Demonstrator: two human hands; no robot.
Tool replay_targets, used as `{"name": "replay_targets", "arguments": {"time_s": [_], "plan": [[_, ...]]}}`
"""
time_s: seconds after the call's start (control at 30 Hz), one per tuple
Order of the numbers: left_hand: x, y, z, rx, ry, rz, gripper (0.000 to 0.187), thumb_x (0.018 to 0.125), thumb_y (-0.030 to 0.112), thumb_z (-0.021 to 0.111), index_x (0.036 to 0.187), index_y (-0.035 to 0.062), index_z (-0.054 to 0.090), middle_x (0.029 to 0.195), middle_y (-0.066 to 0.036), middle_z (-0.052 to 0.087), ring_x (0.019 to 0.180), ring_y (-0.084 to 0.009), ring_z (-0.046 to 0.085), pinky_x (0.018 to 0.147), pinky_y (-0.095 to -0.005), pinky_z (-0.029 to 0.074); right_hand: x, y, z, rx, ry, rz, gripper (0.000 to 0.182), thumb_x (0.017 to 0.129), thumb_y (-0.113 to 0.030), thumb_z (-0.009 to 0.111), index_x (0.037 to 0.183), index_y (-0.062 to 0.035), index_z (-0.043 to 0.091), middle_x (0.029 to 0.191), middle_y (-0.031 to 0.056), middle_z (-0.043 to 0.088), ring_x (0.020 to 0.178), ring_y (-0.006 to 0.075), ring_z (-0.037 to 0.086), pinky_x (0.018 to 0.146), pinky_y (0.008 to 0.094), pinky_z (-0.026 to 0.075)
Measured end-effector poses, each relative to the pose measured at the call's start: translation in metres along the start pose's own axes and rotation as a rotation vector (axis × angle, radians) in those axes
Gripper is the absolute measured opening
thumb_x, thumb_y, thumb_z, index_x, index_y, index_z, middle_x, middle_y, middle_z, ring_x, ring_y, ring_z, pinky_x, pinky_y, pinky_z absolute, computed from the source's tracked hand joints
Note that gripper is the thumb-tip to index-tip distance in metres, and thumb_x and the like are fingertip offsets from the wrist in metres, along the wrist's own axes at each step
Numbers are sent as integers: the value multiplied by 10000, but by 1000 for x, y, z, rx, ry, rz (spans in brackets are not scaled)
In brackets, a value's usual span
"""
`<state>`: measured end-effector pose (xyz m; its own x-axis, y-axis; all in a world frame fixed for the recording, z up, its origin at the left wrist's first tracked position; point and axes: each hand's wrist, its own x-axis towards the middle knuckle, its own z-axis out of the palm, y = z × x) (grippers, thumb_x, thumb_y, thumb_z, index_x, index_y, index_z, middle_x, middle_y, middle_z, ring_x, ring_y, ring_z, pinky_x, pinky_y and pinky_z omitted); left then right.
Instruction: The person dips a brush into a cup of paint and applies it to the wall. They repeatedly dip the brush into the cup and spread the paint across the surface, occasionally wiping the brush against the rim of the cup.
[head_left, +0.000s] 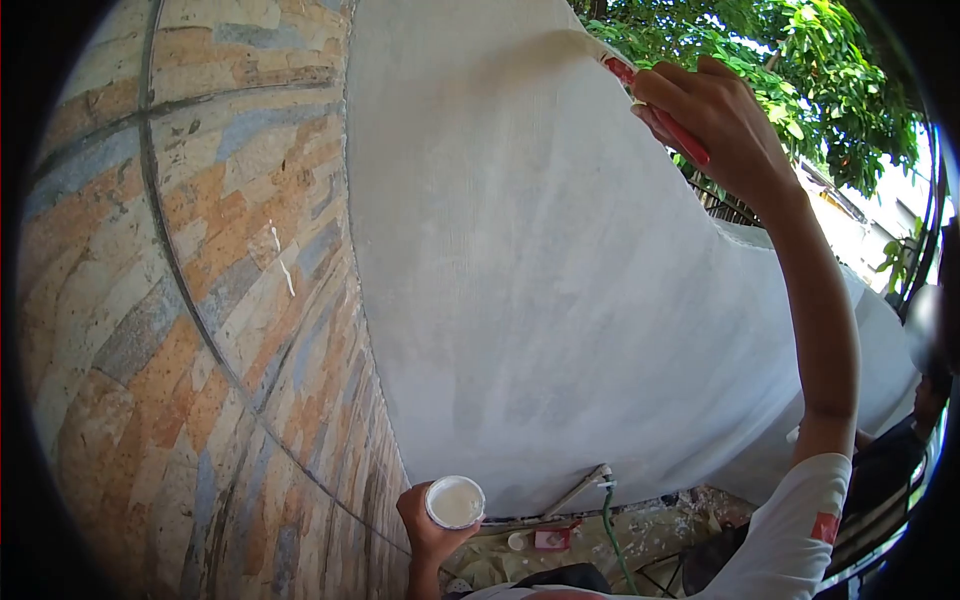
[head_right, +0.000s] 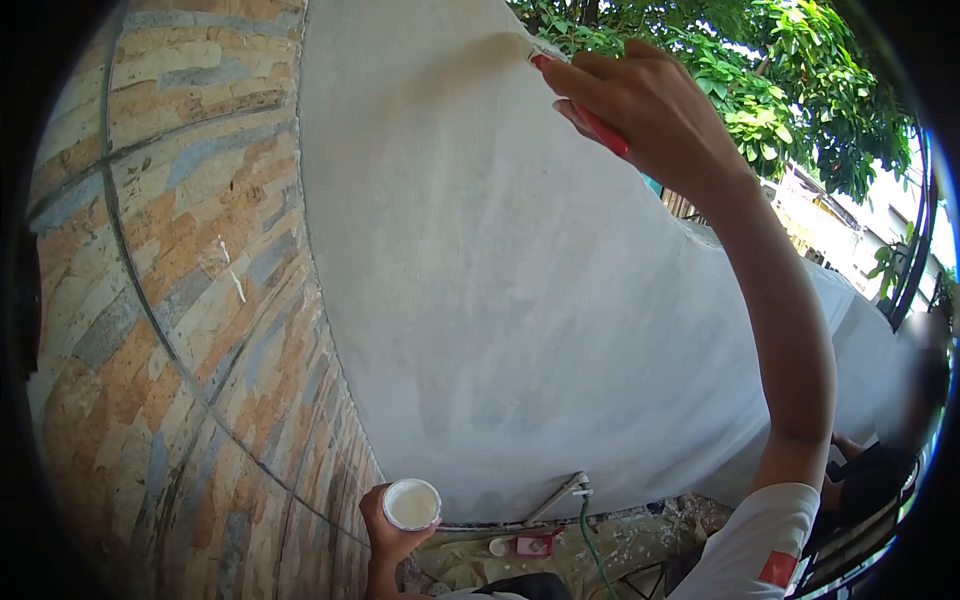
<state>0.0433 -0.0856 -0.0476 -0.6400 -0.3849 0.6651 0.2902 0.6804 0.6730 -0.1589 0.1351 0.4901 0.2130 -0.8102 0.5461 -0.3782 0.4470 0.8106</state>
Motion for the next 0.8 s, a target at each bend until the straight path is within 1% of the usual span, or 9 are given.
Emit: {"name": "replay_targets", "arguments": {"time_s": [0.13,0.2,0.3,0.4,0.5,0.53,0.6,0.7,0.8], "plan": [[1,2,2,-24,26,-26,783,475,267,1009,1137,101,627,1124,-111,631,1066,-332,582,906,-476,430,-33,-32,22,172,-205,-42,153,911,-109,667,1021,-120,562,828,36,661,714,214,636,682,343,538],[-5,1,1,-5,-62,25,953,510,262,1035,1298,95,526,1214,-135,540,1153,-346,540,964,-494,429,-57,-64,19,189,-297,-74,124,889,-136,677,972,-141,584,867,15,663,677,185,601,678,340,515],[-11,-2,0,-7,-36,5,947,510,269,1036,1292,96,530,1210,-135,545,1143,-347,544,962,-491,429,-66,-73,11,240,-268,-143,154,858,-145,715,902,-103,573,853,22,643,667,191,574,656,341,464],[-12,-3,-1,29,-17,0,953,516,267,1034,1300,93,522,1224,-137,535,1153,-346,537,965,-493,428,-33,-43,-13,142,-101,-69,144,917,-174,666,1037,-152,590,873,3,683,668,175,614,707,344,487],[-6,-1,-2,48,-58,5,962,531,257,1030,1320,88,506,1254,-139,514,1178,-344,522,976,-498,427,3,-3,-4,-20,-24,12,218,952,-142,648,1157,-154,579,919,12,708,696,250,636,682,382,537],[-7,0,0,47,-65,12,962,531,257,1030,1320,88,506,1254,-139,514,1178,-344,522,976,-498,427,9,7,6,-2,11,-11,180,976,-134,623,1148,-156,574,945,23,715,731,279,662,669,402,572],[-6,-2,4,14,-36,27,956,540,261,1025,1321,81,502,1268,-140,501,1184,-341,518,978,-499,427,8,1,22,50,-1,5,156,954,-179,680,994,-127,539,848,49,633,668,268,582,688,390,486],[-1,5,6,-40,38,-13,786,490,256,1013,1147,98,613,1148,-123,612,1084,-337,576,922,-489,436,-27,-43,28,120,-181,-60,148,903,-133,665,997,-125,552,875,45,654,724,247,635,661,373,535],[3,12,-2,-11,1,-3,806,491,263,1016,1165,97,606,1148,-121,600,1074,-338,575,916,-488,437,-62,-77,19,257,-310,-141,114,899,-110,655,962,-130,562,891,33,662,670,193,619,701,338,483]]}}
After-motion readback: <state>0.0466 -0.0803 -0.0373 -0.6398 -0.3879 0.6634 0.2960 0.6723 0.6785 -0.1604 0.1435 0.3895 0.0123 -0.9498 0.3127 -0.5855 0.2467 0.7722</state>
